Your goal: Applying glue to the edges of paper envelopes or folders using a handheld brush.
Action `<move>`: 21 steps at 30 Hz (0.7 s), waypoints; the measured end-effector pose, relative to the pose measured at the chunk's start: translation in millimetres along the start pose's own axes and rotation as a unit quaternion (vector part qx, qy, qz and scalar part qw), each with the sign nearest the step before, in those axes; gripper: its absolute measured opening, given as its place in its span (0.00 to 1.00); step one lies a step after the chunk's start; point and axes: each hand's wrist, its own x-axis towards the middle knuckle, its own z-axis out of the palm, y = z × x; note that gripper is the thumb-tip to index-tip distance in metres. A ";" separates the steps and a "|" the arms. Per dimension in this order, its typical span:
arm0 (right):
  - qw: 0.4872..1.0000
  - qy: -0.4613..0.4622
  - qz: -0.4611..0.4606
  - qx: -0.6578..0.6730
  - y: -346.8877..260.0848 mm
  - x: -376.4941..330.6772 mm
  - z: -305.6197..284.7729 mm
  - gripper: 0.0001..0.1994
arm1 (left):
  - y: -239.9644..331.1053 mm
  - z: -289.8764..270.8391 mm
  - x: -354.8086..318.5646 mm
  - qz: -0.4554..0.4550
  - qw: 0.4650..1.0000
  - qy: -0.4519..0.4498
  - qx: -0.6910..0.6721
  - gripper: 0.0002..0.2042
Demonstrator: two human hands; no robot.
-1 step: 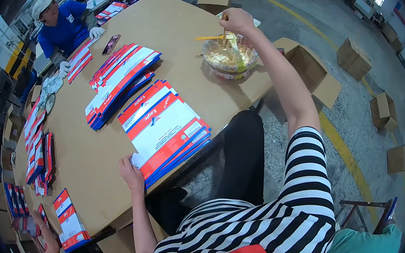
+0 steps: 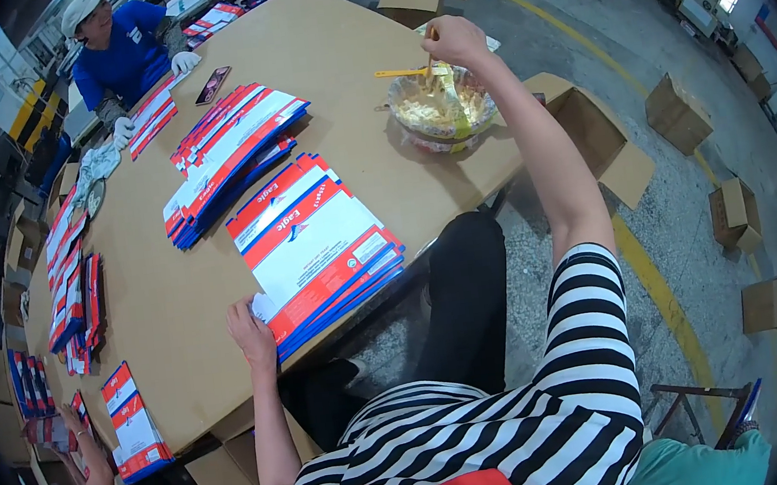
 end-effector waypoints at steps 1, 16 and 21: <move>1.000 0.001 0.000 -0.002 4.6 0.1 -0.3 0.11 | 0.4 0.6 0.1 0.004 1.000 0.001 0.001 0.15; 0.996 0.008 0.046 0.070 62.5 -16.2 -24.0 0.11 | -0.6 0.3 -0.8 0.004 1.000 0.005 0.004 0.18; 0.998 0.029 0.020 -0.043 48.2 -21.0 -5.3 0.10 | -0.1 1.7 0.5 0.010 1.000 0.009 0.004 0.19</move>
